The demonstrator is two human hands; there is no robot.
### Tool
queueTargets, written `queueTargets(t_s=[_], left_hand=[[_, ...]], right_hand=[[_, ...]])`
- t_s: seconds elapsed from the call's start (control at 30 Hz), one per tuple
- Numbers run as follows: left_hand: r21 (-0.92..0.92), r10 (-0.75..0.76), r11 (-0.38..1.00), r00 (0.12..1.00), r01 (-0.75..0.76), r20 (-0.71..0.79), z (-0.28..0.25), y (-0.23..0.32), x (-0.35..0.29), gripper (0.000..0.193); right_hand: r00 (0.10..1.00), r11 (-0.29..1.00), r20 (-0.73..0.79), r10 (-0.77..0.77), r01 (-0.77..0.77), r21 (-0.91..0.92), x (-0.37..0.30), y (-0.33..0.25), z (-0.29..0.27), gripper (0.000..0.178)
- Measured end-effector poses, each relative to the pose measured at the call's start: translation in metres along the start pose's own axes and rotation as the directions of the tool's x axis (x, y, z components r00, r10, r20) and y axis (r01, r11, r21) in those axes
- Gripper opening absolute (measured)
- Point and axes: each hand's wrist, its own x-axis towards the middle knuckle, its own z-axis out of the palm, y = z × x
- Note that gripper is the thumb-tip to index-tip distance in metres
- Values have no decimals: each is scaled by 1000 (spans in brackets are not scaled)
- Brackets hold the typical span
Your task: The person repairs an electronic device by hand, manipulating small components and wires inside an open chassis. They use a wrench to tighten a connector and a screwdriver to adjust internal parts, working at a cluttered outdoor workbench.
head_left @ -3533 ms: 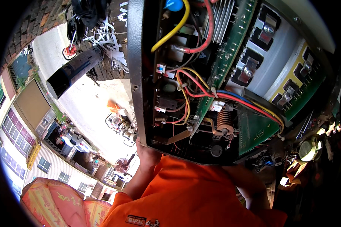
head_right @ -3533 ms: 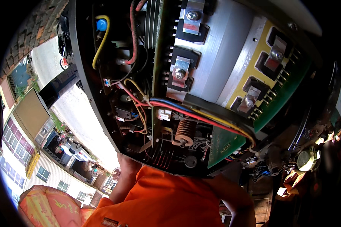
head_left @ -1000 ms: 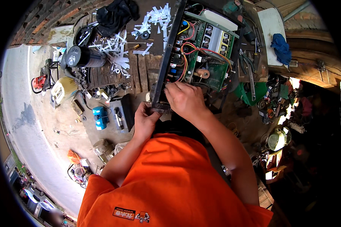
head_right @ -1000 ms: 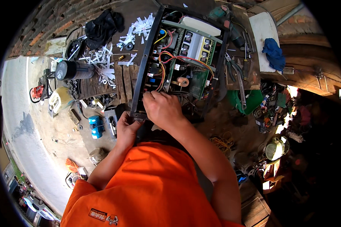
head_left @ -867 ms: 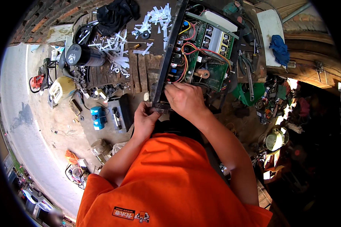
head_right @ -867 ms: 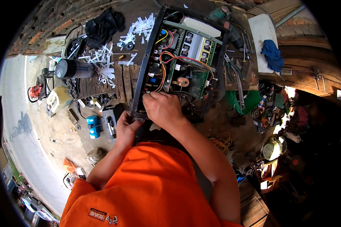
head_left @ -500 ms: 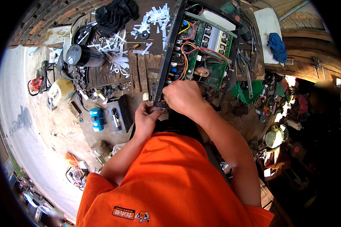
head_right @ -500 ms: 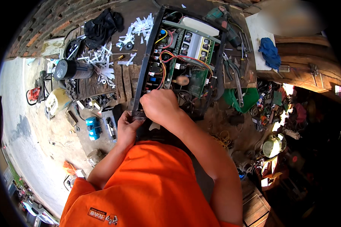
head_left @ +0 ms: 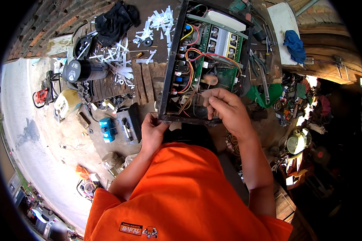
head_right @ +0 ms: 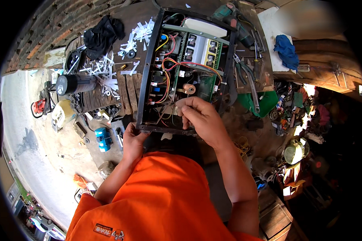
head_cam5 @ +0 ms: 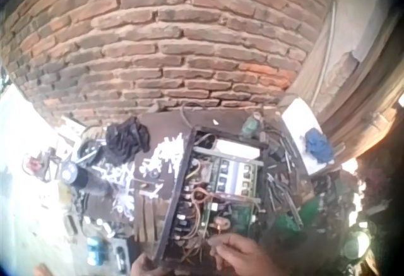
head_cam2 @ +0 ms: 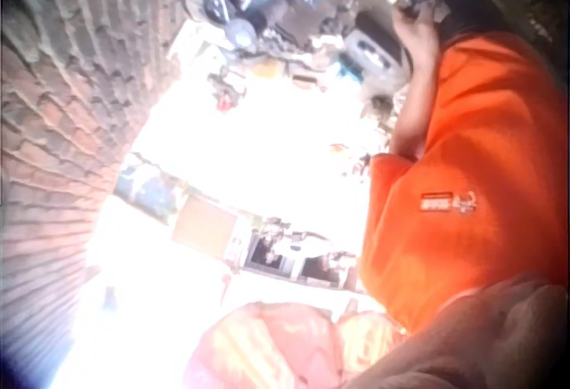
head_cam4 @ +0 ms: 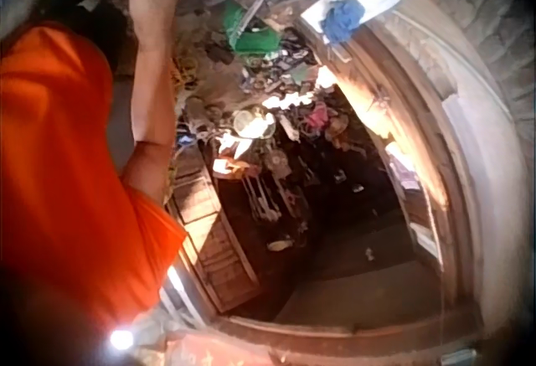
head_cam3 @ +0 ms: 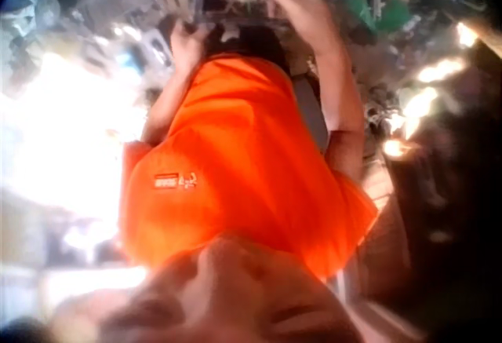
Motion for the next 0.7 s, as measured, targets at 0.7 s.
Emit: queueTargets(t_s=[0.7], left_hand=[[279,183,950,973,-138,-142,-4,27,-38,34]], right_hand=[[984,751,180,5,-123,649,-22,25,12,36]])
